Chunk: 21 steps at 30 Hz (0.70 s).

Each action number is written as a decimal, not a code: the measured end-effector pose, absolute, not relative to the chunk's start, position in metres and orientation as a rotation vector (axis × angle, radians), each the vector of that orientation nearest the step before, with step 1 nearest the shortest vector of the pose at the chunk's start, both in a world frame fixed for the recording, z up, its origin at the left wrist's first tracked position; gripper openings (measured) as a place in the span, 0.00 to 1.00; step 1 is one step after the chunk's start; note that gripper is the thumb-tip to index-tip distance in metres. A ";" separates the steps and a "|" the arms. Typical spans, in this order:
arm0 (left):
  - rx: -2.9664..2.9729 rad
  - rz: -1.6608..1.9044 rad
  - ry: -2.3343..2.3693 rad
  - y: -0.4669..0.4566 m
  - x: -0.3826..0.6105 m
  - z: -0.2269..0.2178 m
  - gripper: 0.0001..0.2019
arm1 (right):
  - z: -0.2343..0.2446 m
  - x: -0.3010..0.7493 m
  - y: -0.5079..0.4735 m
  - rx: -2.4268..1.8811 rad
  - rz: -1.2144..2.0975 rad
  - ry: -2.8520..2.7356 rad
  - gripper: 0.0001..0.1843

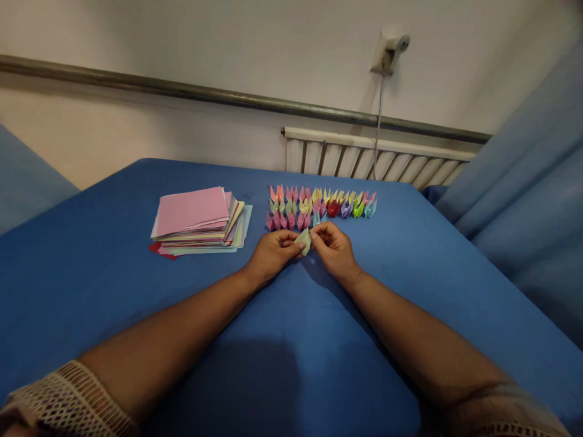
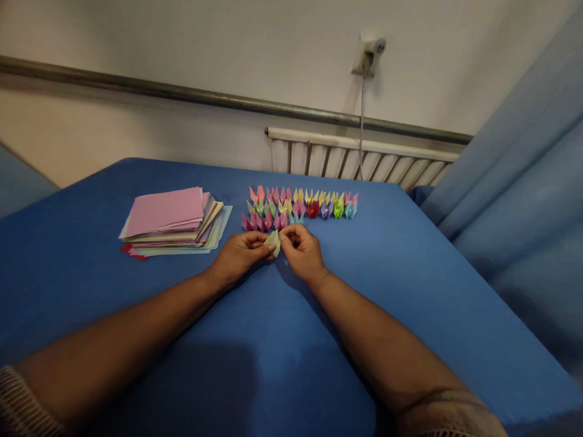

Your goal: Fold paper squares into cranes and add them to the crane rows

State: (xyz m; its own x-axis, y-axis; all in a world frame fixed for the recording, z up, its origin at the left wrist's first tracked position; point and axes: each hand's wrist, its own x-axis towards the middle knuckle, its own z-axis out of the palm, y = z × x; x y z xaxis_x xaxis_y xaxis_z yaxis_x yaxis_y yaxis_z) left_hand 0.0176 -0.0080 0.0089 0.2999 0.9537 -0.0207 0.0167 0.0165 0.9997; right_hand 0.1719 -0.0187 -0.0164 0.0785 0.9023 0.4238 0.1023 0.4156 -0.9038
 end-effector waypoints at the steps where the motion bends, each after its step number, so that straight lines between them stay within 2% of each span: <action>1: 1.367 0.966 1.017 -0.008 0.017 0.008 0.11 | -0.016 0.173 -0.019 -0.988 0.749 -1.381 0.05; 8: 1.748 0.982 1.105 -0.008 0.013 0.005 0.11 | -0.006 0.180 -0.020 -0.974 0.439 -1.584 0.04; 21: 2.142 0.854 1.111 -0.007 0.006 0.002 0.07 | -0.003 0.182 -0.024 -0.944 0.313 -1.756 0.04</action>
State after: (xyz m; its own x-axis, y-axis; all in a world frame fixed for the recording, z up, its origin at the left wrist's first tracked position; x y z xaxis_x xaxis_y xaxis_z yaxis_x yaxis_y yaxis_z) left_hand 0.0062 -0.0067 0.0024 0.4499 0.8501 0.2736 0.4836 -0.4895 0.7256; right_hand 0.1815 -0.0237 -0.0025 -0.1187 0.7226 0.6810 0.4432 0.6523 -0.6149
